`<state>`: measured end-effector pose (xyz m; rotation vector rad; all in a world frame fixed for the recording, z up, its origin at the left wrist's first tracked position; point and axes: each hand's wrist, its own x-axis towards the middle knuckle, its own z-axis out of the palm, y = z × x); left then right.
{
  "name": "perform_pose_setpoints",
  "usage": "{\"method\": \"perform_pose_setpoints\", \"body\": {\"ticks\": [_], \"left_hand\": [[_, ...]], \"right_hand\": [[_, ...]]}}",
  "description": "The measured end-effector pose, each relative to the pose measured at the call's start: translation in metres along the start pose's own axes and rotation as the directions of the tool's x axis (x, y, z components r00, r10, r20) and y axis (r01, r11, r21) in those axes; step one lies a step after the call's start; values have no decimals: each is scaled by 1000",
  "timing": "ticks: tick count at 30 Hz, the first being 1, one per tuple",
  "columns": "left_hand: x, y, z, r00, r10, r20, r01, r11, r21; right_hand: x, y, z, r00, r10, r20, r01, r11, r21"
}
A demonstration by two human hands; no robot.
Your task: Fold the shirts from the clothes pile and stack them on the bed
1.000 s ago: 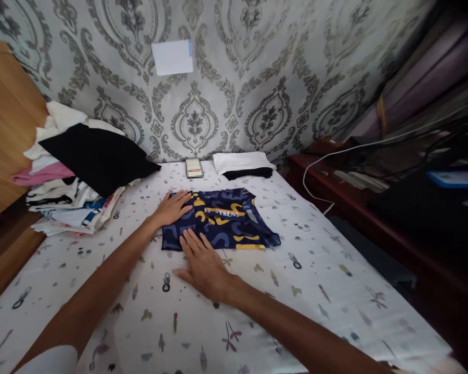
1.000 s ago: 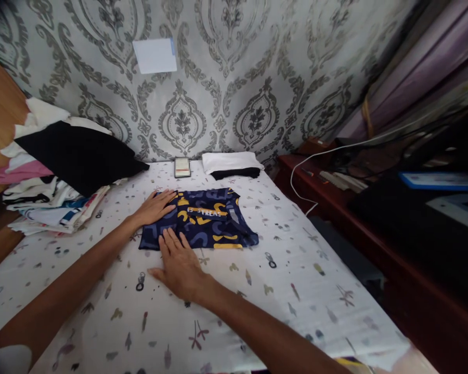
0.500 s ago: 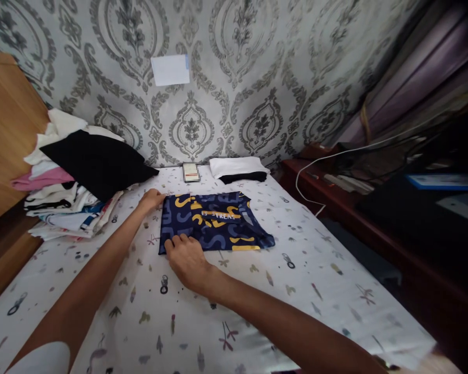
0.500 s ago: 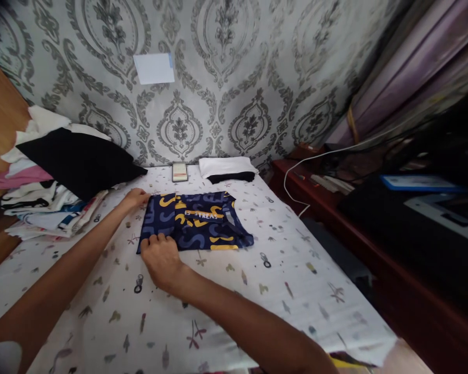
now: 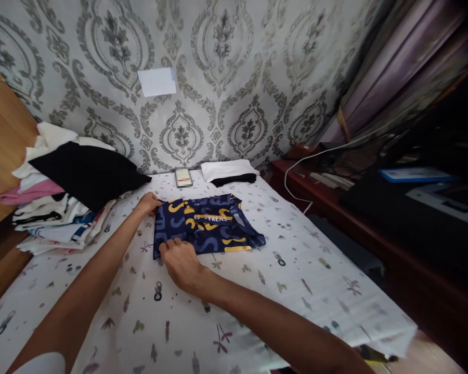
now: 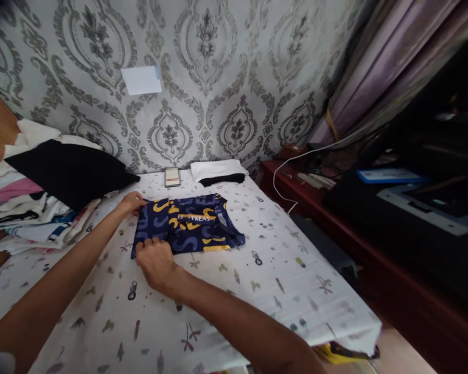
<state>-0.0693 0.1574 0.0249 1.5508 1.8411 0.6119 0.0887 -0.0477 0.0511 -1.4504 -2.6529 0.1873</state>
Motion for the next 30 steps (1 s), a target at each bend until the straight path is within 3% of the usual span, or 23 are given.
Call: {"method": "perform_pose_setpoints", "body": {"ticks": [6,11,16,19,23,26,30], "left_hand": [[-15,7,-5,995,82,61,-72,987,-146],[-17,19,-13,983,134,128,-99,964,-248],[-20,41,-15,964,200,177,-127,925,-358],[-21,61,-12,944,249,217,-135,891,-433],[-19,90,-2,891,318,323,-177,900,-397],[-18,112,11,840,383,384,-240,898,-369],[-18,142,39,829,393,398,-320,917,-238]], "right_hand": [[1,6,7,995,-65,-75,64,998,-19],[2,14,9,994,-83,-65,85,996,35],[-13,28,4,978,31,-205,27,962,273],[-26,43,5,930,97,-356,67,904,422],[-46,64,6,843,188,-504,177,789,588],[-61,78,3,813,277,-513,174,724,667],[-80,92,-1,817,452,-359,-6,629,778]]}}
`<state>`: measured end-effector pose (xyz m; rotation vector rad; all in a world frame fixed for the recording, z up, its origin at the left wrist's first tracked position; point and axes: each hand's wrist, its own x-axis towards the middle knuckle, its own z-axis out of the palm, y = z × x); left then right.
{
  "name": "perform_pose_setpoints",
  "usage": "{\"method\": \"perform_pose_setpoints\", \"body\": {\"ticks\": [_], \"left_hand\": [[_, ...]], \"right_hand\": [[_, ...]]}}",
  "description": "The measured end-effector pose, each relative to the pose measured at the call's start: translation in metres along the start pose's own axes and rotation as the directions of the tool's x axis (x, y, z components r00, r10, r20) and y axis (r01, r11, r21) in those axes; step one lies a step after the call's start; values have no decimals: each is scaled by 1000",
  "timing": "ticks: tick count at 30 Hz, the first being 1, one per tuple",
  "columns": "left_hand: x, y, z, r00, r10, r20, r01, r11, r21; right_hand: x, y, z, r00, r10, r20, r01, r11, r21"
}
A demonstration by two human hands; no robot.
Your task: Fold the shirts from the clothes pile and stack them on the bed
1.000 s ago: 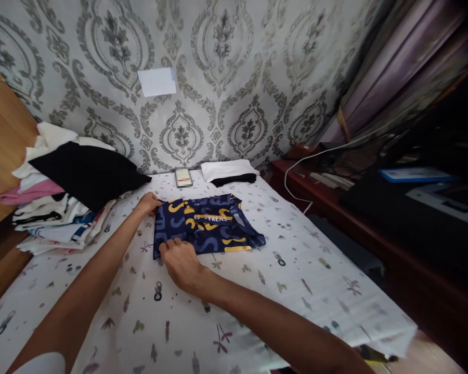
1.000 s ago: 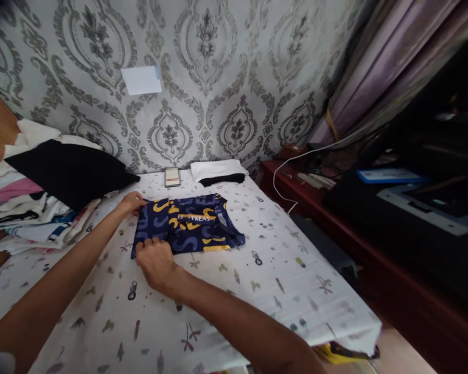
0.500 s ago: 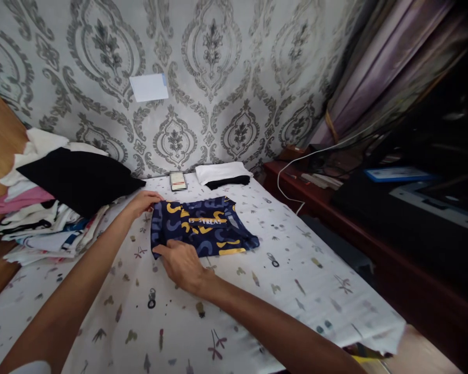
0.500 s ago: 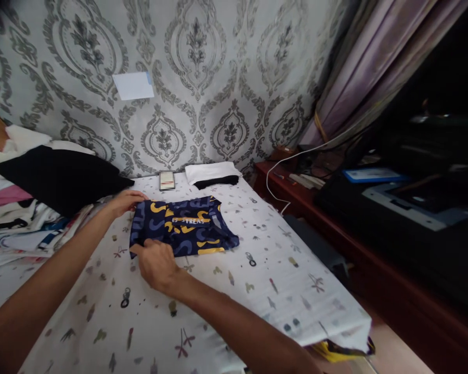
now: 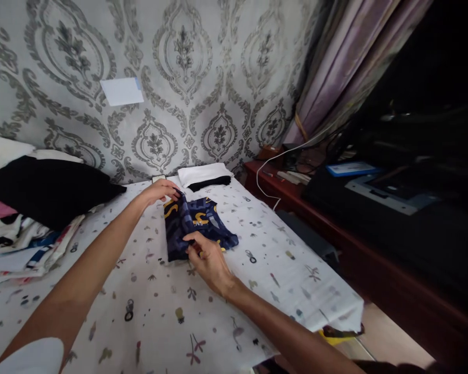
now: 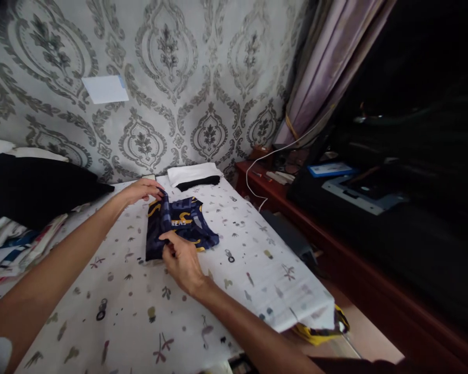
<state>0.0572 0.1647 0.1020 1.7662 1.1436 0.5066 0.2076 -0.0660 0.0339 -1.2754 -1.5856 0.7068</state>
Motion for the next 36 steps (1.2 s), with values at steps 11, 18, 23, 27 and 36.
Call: {"method": "perform_pose_setpoints", "body": {"ticks": [11,18,23,27,36], "left_hand": [[61,15,81,997,23,-71,-2,960,280],[72,7,106,989,80,-124,-29,931,365],[71,-5,119,983,99,-155,-34,925,378],[54,-9,120,980,130,-151,-66,926,371],[-34,-37,148,934,353,58,-294,664,688]], "right_hand": [[-7,17,-53,959,281,-25,-270,939,215],[-1,39,-65,915,397,-68,-366,890,273],[0,54,-68,863,504,-42,-450,802,392],[1,59,-69,838,545,-26,-475,752,458],[-8,51,-83,850,510,133,-526,804,279]]}}
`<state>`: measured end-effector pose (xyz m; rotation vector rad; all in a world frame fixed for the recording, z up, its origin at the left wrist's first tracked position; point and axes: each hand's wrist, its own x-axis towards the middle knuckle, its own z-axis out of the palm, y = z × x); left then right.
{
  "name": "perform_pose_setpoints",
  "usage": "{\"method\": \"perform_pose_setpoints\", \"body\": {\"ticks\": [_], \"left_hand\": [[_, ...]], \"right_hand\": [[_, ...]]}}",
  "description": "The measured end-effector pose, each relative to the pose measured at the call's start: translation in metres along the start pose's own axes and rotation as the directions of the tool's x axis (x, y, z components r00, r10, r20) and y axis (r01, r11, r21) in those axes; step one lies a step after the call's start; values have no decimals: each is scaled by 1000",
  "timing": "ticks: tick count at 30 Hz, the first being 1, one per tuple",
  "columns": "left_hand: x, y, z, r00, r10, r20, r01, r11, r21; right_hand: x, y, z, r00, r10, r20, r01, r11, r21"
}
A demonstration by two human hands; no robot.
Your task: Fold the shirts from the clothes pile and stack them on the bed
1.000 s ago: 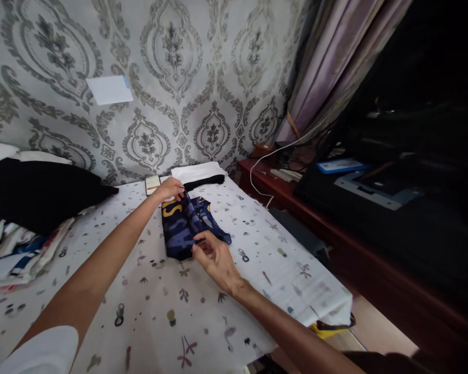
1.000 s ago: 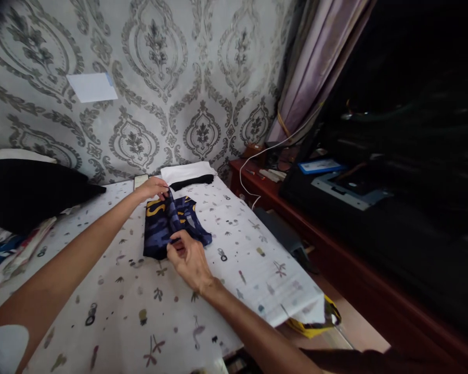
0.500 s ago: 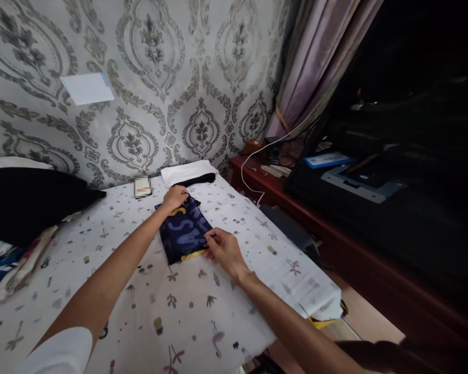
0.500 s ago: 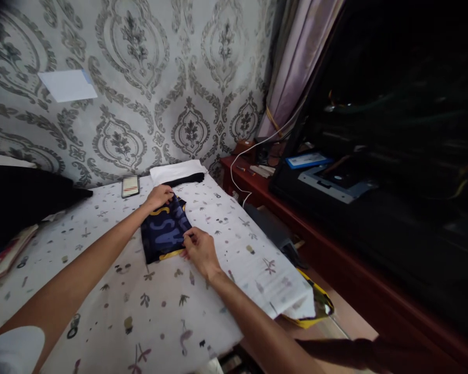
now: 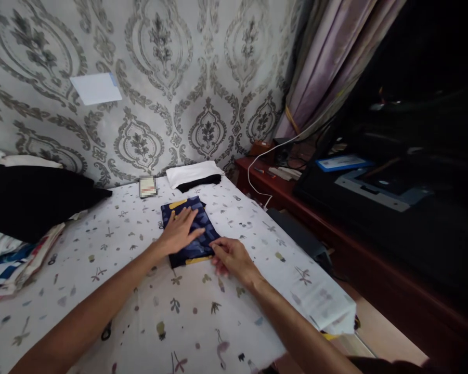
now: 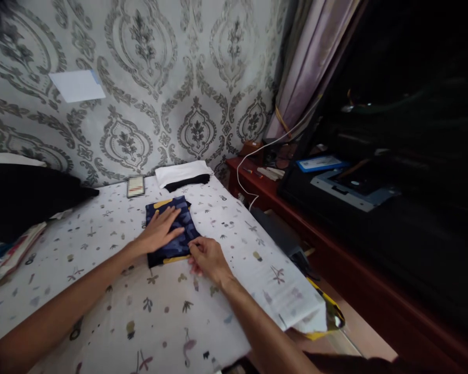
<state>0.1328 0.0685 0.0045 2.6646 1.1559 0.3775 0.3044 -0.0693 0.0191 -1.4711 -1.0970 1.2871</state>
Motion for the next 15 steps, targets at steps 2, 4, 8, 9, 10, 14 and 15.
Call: {"method": "perform_pose_setpoints", "body": {"ticks": [2,4,8,9,10,14,15], "left_hand": [[-7,3,10,999,30,35,-32,998,49],[-8,6,14,998,56,25,-57,996,63],[-15,12,10,993,109,-47,-107,994,27],[-19,14,9,990,128,-61,-127,992,21],[-24,16,9,987,144,-68,-143,990,17],[-39,20,16,988,138,-63,-135,990,36],[-41,20,18,989,130,-65,-127,991,46]], "right_hand": [[1,-11,-5,997,-78,-13,74,978,-193],[10,-27,-6,967,-247,-55,206,895,-397],[59,-56,10,831,-549,86,461,595,-658],[75,-58,16,817,-552,165,497,529,-688],[90,-59,22,819,-525,229,506,474,-721],[139,-44,39,908,-307,286,389,362,-847],[146,-39,41,923,-269,274,359,351,-865]]}}
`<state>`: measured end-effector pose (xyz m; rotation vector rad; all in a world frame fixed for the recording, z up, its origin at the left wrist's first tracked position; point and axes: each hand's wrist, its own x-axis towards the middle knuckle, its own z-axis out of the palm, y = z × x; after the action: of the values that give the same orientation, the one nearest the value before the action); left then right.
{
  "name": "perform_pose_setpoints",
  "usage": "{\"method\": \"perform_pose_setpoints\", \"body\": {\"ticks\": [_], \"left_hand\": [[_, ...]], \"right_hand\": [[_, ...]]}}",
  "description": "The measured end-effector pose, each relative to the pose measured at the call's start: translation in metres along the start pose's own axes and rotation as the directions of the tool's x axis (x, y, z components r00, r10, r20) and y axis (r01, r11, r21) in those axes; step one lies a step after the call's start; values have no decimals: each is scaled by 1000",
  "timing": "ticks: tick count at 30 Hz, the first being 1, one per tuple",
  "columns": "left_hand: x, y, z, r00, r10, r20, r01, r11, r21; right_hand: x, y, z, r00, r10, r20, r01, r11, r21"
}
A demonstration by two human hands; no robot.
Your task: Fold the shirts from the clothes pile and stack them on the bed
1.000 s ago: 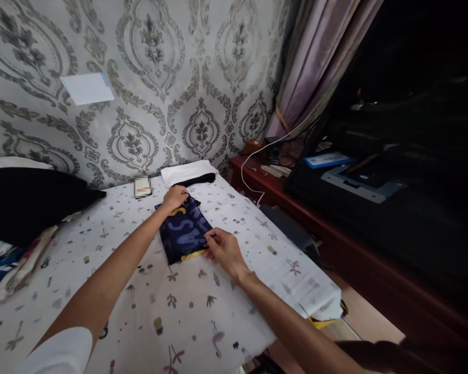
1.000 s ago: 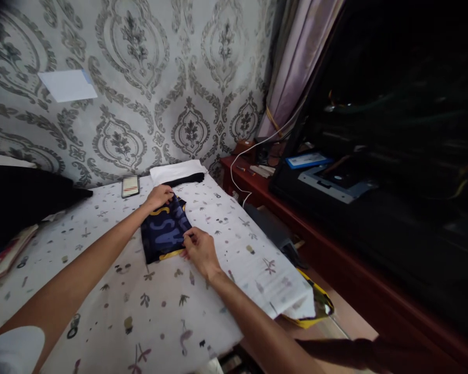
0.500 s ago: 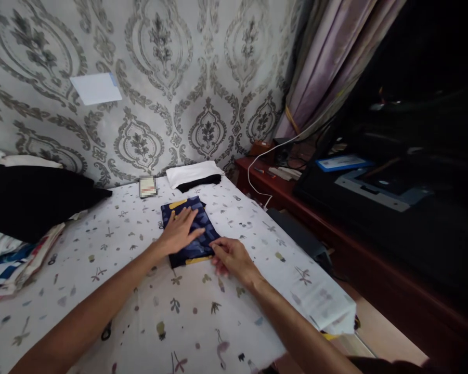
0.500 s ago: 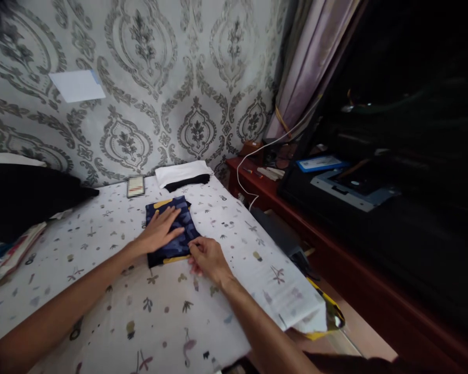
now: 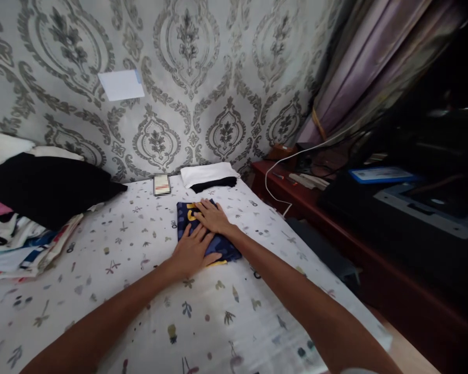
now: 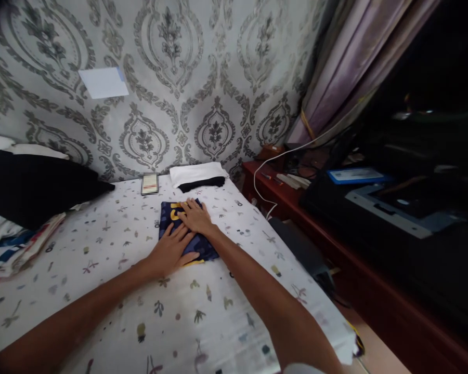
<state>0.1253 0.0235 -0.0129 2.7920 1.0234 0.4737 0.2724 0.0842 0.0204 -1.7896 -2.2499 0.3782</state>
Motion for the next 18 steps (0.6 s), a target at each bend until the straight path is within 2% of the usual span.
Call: {"method": "perform_pose_setpoints", "body": {"ticks": [5,8,10,11,12,13,14,16,17,18], "left_hand": [[-2,4,1,1000,-25,-2,25,1000,10],[-4,2,-6,999,-33,-20,31,995,-96],[-6,-6,-14,991,-77,-105,51,972,-230],[-7,-12,-18,976,-138,-170,81,948,-307],[-8,-20,-23,943,-239,-231,135,911,-391],[-7,-28,-29,889,-376,-263,213,847,-488],[-6,-36,-34,812,-528,-247,302,744,-596],[-3,-50,-46,637,-768,-74,426,430,-796],[-2,-53,-51,571,-820,43,439,261,-860],[-2,-55,-56,537,-831,147,427,118,-896]], "right_hand": [[8,8,14,999,33,40,-33,999,-17],[8,11,12,999,24,26,-25,998,54],[9,17,9,999,27,-45,-22,994,110],[9,23,7,994,51,-98,-39,992,124],[9,29,5,985,88,-148,-70,989,127],[10,36,2,974,134,-185,-113,986,121],[11,43,-1,962,181,-203,-161,981,111],[14,54,-8,952,237,-195,-225,971,83],[16,57,-11,955,234,-183,-225,972,68],[19,59,-14,962,212,-170,-206,977,51]]}}
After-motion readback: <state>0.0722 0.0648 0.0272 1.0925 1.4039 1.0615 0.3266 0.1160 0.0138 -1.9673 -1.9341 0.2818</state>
